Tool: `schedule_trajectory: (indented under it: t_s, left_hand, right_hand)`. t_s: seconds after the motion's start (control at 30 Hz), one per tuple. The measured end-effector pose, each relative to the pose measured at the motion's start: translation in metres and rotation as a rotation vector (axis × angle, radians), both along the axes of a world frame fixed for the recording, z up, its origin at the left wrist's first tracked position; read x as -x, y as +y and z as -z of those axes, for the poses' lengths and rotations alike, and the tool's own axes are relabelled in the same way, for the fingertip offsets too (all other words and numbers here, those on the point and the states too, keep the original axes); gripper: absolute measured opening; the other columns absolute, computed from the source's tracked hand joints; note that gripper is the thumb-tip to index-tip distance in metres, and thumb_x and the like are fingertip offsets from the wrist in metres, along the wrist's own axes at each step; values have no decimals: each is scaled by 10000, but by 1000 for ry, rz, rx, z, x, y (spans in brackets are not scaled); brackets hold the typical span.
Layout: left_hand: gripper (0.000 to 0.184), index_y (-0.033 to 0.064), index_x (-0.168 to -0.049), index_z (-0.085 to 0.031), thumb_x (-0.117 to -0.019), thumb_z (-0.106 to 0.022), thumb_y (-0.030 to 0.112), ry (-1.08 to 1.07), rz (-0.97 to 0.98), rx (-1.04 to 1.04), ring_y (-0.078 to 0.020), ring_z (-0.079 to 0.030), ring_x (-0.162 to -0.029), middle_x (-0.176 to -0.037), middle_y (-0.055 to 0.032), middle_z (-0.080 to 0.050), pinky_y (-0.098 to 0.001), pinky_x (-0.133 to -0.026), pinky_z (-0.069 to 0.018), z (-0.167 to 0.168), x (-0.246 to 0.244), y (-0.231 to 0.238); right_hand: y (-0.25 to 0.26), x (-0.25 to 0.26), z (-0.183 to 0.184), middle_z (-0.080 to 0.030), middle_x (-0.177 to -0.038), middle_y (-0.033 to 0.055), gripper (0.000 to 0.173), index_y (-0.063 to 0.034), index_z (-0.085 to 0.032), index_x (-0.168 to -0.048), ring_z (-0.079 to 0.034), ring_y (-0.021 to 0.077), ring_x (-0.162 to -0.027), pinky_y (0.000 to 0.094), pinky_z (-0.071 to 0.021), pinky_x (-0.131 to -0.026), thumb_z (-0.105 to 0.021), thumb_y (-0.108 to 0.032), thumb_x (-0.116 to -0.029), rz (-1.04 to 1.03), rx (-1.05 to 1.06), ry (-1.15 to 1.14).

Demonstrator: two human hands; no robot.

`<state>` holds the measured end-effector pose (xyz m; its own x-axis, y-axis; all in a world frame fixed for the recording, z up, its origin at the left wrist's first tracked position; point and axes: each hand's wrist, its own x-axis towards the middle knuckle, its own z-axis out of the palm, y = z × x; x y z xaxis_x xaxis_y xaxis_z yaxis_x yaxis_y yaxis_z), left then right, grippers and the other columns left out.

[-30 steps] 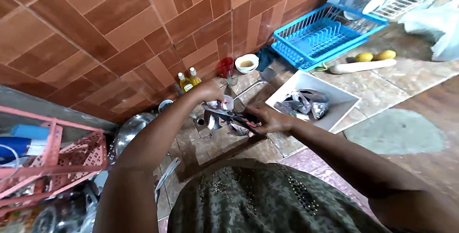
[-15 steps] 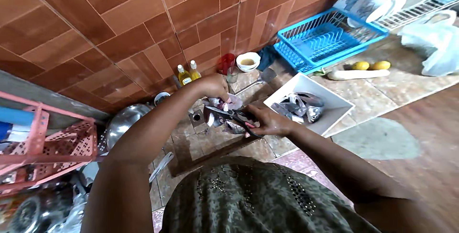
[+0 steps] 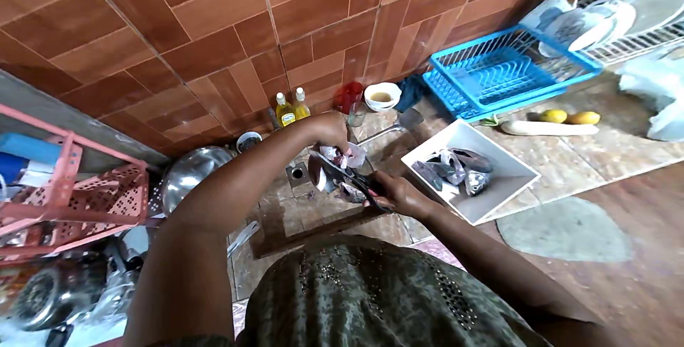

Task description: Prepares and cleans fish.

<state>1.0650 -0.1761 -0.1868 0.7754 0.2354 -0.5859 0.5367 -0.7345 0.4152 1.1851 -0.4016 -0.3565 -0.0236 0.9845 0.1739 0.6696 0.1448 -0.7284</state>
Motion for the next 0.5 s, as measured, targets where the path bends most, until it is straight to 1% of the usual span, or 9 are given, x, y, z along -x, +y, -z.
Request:
schedule_trajectory:
  t_s: [0.13,0.23,0.3,0.4,0.5]
  left_hand:
    - [319,-27,-1023,-720,-937,-744,279,23,-43,33,-270,-651,-897,-956,-168,-695,-514,-839,-514,11,1,0]
    - [302,-22,-997,-714,-923,-757,267,29,-71,72,-254,-647,-885,-938,-152,-693,-501,-837,-516,26,2,1]
    - [306,-22,-1011,-718,-928,-751,270,42,-56,69,-270,-653,-909,-956,-161,-698,-517,-853,-514,33,3,0]
    - [317,-28,-1002,-716,-921,-760,276,70,-54,53,-289,-654,-918,-962,-176,-695,-536,-856,-512,42,3,-2]
    - [316,-27,-997,-726,-908,-770,273,75,-67,66,-300,-664,-923,-963,-180,-703,-553,-863,-520,59,3,-4]
  right_hand:
    - [-5,8,17,-686,-893,157,566,11,-632,-1182,-670,243,-774,449,-571,-723,-661,-504,-952,33,29,53]
    - [-9,14,28,-679,-877,148,529,11,-639,-1149,-666,237,-770,442,-567,-725,-667,-482,-958,44,60,94]
    - [-11,16,33,-678,-866,143,512,2,-637,-1148,-666,234,-760,438,-566,-716,-660,-477,-966,52,70,97]
    - [-13,16,31,-684,-891,158,500,0,-637,-1163,-674,258,-781,460,-567,-731,-659,-459,-968,61,103,74]
    - [-11,14,25,-693,-944,181,558,4,-633,-1205,-683,303,-835,510,-565,-767,-657,-494,-954,55,141,37]
